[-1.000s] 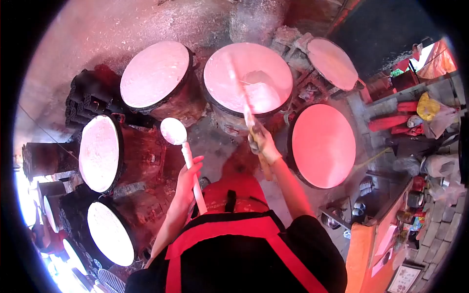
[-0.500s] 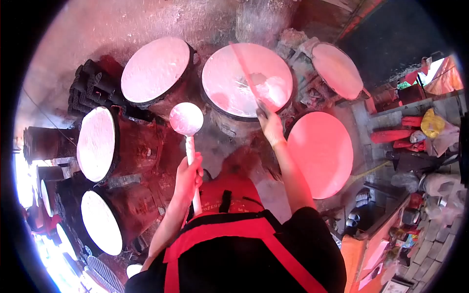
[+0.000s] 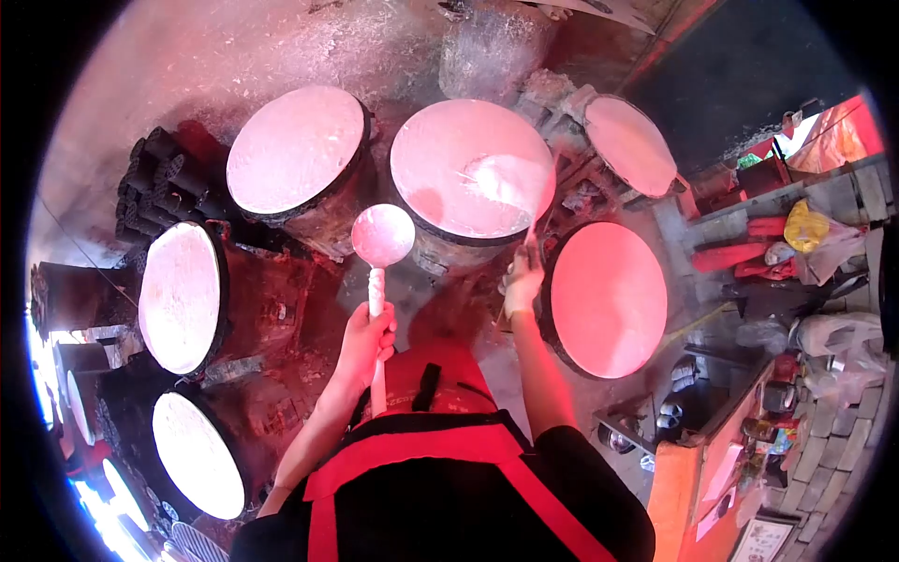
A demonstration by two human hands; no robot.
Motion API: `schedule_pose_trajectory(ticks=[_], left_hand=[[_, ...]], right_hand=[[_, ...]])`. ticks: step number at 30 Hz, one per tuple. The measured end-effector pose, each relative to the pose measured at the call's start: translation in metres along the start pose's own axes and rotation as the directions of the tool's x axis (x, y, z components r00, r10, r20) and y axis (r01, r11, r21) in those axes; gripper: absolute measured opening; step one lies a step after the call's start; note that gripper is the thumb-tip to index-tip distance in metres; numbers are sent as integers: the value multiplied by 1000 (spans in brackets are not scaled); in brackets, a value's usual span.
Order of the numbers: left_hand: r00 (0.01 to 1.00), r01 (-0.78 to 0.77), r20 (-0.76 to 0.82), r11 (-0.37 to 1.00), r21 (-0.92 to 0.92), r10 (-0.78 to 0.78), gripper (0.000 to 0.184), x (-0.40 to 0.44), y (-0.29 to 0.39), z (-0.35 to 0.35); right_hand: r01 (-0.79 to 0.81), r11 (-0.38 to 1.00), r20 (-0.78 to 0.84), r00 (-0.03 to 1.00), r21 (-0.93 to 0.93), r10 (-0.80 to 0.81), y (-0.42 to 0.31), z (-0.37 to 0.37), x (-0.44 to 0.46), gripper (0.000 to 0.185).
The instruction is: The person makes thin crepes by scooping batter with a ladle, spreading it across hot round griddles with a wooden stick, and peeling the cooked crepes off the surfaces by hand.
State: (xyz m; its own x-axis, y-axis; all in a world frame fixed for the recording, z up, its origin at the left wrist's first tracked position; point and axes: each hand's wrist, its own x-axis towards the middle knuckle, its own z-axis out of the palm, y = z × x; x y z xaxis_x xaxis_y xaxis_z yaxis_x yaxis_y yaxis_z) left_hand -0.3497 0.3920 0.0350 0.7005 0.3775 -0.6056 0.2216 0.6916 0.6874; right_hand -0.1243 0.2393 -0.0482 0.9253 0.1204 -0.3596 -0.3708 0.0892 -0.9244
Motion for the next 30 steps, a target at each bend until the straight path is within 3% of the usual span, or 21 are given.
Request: schedule_pose_trajectory(ticks=[2,3,6,8,10,12,13,14,18,20,22,26,27,28,30], left_hand=[[999,10,40,1000,13,-10,12,3,-1,-6],[999,22,39,1000,6,-22,12,5,0,-5],[997,67,44,998,0,-67,13,5,0,-3],[993,95,63,995,6,-95,14,10,0,-4],[994,82,64,996,39,-85,11,15,2,0],[995,60,71,995,78,-66,9,28,7,3],[996,43,75,995,93,-51,8,40,9,5],[996,27,78,994,105,-35,8,53,11,7],[990,-120,102,965,235,98,10,133,18,23],[987,-148,104,952,269,124,8,173,13,41],[992,-103,-17,906,411,121,9,204,-1,64],[992,-9,-124,987,163,29,11,194,-6,118],[1000,-2,-22,998,59,4,10,186,3,112],[997,11,81,999,-41,-8,10,177,18,95],[964,99,262,972,-215,-40,10,149,46,68]], right_hand=[[37,995,102,994,-95,-27,15,12,-11,34],[-27,993,190,980,-114,49,14,14,-8,31],[15,982,180,983,-191,20,17,-2,58,28],[64,996,3,998,-56,-64,-15,-2,59,34],[-11,993,58,998,-119,18,-4,-12,69,33],[-8,975,320,944,-222,81,17,-34,52,34],[85,984,365,931,-154,-23,36,-41,44,35],[104,943,386,922,-316,27,4,-37,1,36],[136,974,208,973,-182,-97,27,-61,-19,39],[45,999,167,985,-18,-41,43,-62,-12,39],[-73,997,203,977,21,68,54,-46,-13,39],[-385,921,406,852,55,332,30,-10,-37,43],[-434,900,403,831,39,383,25,-12,-33,39],[-420,904,384,823,-85,419,18,-15,-24,31],[-245,968,371,896,-44,244,-5,-33,-10,24]])
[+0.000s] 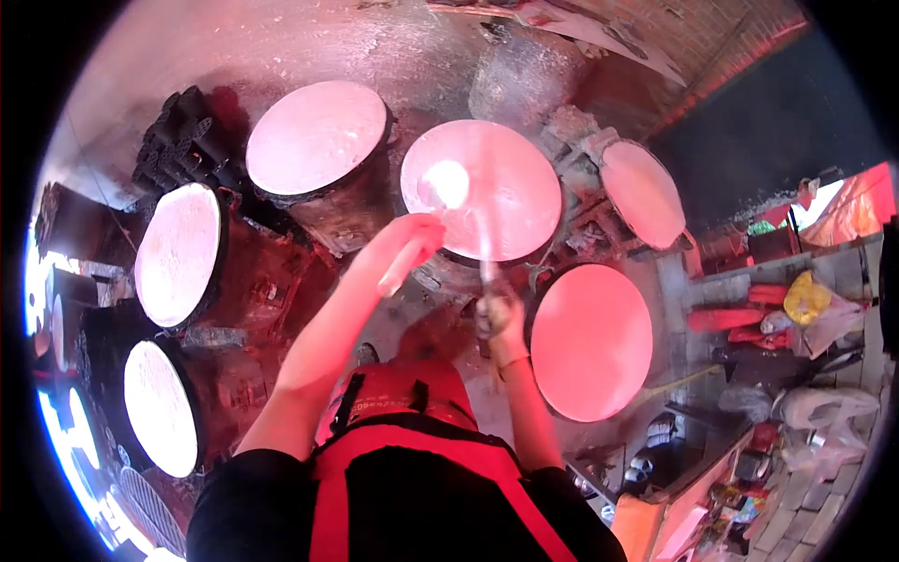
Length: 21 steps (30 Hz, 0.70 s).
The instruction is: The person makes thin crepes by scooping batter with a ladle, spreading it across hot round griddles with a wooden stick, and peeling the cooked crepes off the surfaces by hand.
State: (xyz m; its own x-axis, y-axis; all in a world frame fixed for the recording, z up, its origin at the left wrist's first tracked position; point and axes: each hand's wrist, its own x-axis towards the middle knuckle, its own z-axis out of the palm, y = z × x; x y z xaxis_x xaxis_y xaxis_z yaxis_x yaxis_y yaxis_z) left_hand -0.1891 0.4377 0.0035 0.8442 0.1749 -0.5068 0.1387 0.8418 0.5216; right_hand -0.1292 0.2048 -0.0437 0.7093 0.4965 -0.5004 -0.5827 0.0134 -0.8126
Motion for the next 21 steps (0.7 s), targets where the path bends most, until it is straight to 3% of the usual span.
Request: schedule_pose_trajectory(ticks=[3,4,6,7,9,10,11,13,14,16,17,18,20,21], left_hand=[[968,229,168,937,-264,-189,11,-61,23,9],[971,237,104,931,-278,-216,11,-70,22,10],[964,248,-17,921,-301,-266,11,-79,23,12],[955,283,9,896,-342,-298,11,-82,24,5],[955,265,-12,870,-416,-297,12,-95,18,-10],[955,252,-24,857,-449,-294,13,-103,18,-18],[951,276,18,817,-506,-309,13,-114,20,-30],[965,226,0,829,-512,-263,12,-137,15,-61],[979,170,-17,864,-473,-202,10,-152,11,-81],[981,49,-141,881,-471,-130,6,-189,7,-113],[976,-6,-189,866,-500,-103,5,-209,10,-128],[970,-49,-227,847,-529,-86,9,-229,9,-140],[943,-177,-331,824,-539,-13,12,-270,9,-157],[923,-238,-384,813,-532,19,12,-296,14,-162]], right_hand=[[33,985,-164,984,-171,-61,-31,-37,31,23],[40,977,-182,980,-209,-79,-43,-28,28,26],[265,941,-47,959,-210,-281,9,-33,41,30],[373,908,22,927,-191,-376,34,-35,47,34],[118,990,104,989,-80,-109,56,-41,34,34],[386,821,174,922,-421,-345,40,-34,19,33],[588,472,339,789,-657,-512,18,-25,5,33],[286,253,132,860,-924,-492,-36,0,-27,34],[57,227,-57,883,-972,-466,-41,13,-32,35],[297,659,78,937,-691,-341,21,5,-15,40],[533,433,308,816,-727,-488,35,9,-20,42],[491,588,319,869,-643,-378,59,9,-25,44],[448,696,439,874,-561,-208,63,52,-40,46],[469,667,472,860,-579,-194,74,77,-32,49]])
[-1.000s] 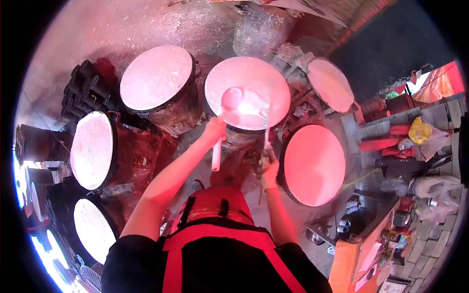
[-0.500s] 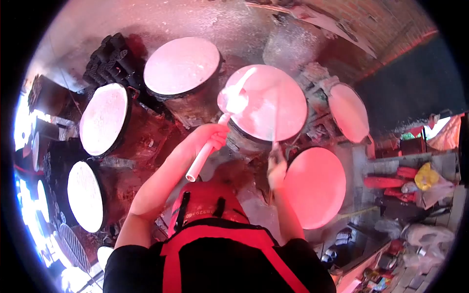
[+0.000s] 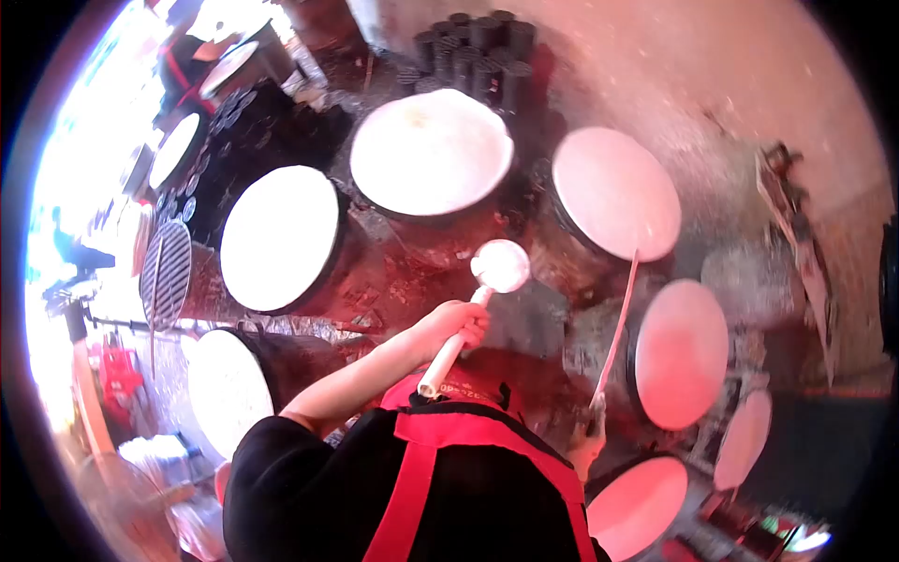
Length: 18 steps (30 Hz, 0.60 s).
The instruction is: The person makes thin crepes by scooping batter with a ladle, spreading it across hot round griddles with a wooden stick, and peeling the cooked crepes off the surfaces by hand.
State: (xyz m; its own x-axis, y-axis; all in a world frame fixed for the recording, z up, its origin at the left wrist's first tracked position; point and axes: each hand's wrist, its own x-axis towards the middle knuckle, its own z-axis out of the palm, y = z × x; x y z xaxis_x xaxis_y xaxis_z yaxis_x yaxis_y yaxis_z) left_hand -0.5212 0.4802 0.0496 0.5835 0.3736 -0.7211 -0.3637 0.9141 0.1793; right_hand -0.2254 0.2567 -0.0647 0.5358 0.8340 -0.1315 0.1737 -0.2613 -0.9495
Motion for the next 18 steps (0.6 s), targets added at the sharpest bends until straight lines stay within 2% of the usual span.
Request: schedule_pose_trajectory(ticks=[2,3,4,5,6,7,8,9,10,11,12,13,14,15,17,18], left_hand=[[995,-98,-31,990,-98,96,14,-24,23,-35],[984,-177,-58,973,-147,170,14,-26,31,-60],[973,-232,-76,942,-242,220,13,-37,39,-76],[958,-287,-101,898,-334,269,12,-47,41,-85],[923,-385,-153,860,-335,353,10,-61,43,-91],[877,-479,-208,813,-330,433,8,-75,48,-96],[829,-557,-270,773,-305,491,6,-84,50,-107],[751,-651,-332,723,-229,571,7,-96,51,-111],[684,-716,-393,669,-199,615,7,-107,50,-114],[610,-774,-452,613,-162,651,8,-116,48,-117],[569,-807,-494,561,-183,657,7,-124,46,-122],[529,-837,-535,510,-198,659,6,-130,43,-125],[556,-831,-522,442,-338,646,5,-137,41,-129],[551,-828,-460,392,-400,696,5,-134,29,-148],[553,-790,-471,252,-559,688,7,-142,19,-148],[544,-777,-501,178,-604,674,9,-143,16,-142]], right_hand=[[223,955,-4,974,-196,-228,-76,69,46,52],[267,942,43,964,-205,-264,-79,95,75,49],[284,945,215,945,-165,-247,-109,121,98,40],[268,950,270,938,-159,-219,-90,148,137,32],[279,934,339,920,-221,-195,-110,181,157,22],[462,874,430,827,-151,-363,-113,219,179,19],[528,829,542,759,-186,-361,-126,257,192,17],[710,674,626,625,-207,-466,-161,292,191,19],[771,616,686,538,-165,-490,-175,329,190,22],[836,491,760,479,-244,-438,-179,366,192,26],[908,392,732,368,-150,-573,-170,406,192,29],[945,306,751,287,-119,-594,-182,431,185,35],[916,376,858,302,-140,-416,-205,457,177,44],[941,305,843,279,-145,-461,-214,472,171,50],[961,235,879,235,-146,-415,-206,512,179,47],[974,208,894,167,-86,-415,-199,521,188,42]])
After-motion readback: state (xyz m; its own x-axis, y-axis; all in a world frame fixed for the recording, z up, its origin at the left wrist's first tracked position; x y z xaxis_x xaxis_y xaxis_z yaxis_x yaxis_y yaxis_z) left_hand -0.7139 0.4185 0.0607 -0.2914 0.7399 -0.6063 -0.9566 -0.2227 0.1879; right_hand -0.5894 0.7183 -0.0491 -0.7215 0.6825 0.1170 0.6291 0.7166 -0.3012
